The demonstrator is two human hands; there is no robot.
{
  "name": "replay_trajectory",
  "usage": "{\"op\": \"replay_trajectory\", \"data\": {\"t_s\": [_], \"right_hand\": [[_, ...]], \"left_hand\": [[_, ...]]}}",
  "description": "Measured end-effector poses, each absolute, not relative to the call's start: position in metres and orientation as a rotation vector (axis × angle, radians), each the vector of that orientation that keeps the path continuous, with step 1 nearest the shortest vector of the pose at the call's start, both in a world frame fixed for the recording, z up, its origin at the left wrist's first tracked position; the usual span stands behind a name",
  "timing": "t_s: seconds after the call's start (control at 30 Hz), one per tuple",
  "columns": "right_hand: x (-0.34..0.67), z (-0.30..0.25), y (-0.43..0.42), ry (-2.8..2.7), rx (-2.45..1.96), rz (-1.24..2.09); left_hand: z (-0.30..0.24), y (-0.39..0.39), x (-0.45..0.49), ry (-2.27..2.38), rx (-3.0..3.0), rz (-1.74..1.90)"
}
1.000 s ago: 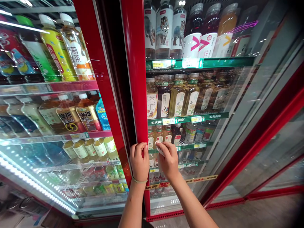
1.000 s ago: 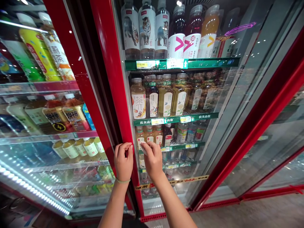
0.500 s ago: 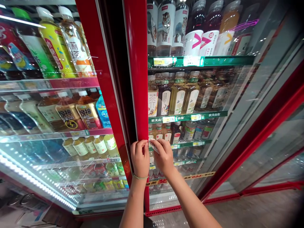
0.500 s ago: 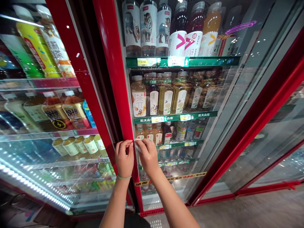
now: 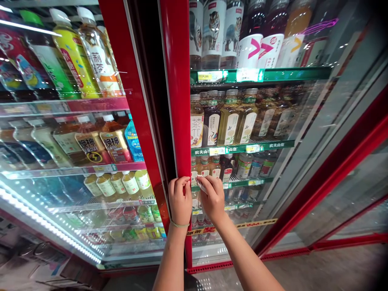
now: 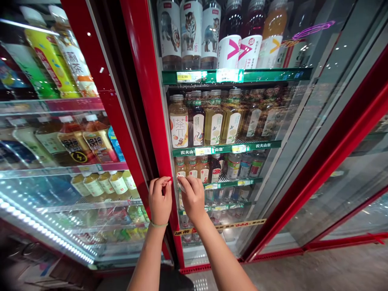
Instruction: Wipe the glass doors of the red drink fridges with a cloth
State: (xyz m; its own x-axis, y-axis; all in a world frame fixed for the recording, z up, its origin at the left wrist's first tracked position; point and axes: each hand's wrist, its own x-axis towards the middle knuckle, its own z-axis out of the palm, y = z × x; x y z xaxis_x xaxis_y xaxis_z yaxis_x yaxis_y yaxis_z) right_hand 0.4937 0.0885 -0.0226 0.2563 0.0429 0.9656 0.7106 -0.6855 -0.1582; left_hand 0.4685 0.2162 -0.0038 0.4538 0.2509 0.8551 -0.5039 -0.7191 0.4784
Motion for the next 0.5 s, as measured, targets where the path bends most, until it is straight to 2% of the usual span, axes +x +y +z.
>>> {"op": "replay_trajectory", "data": {"t_s": [0.13,0.3,0.5], "right_hand": [[0.4911,-0.0232,0.0878,-0.776,-2.002,-1.435],[0.4903,-0.0223,0.0888,-0.604,-1.933,-1.553],[0.4909,-0.0290,0.0917,-0.675,-1.990,-1.498]], "left_hand": [[-0.0042,0.2163,0.4676,-0.207,1.992,1.327],[-0.0047,0.2160,0.4676,-0.200,1.987,1.325],[-0.0040,0.2166,0.4665,-0.196,1.994,1.300]]}}
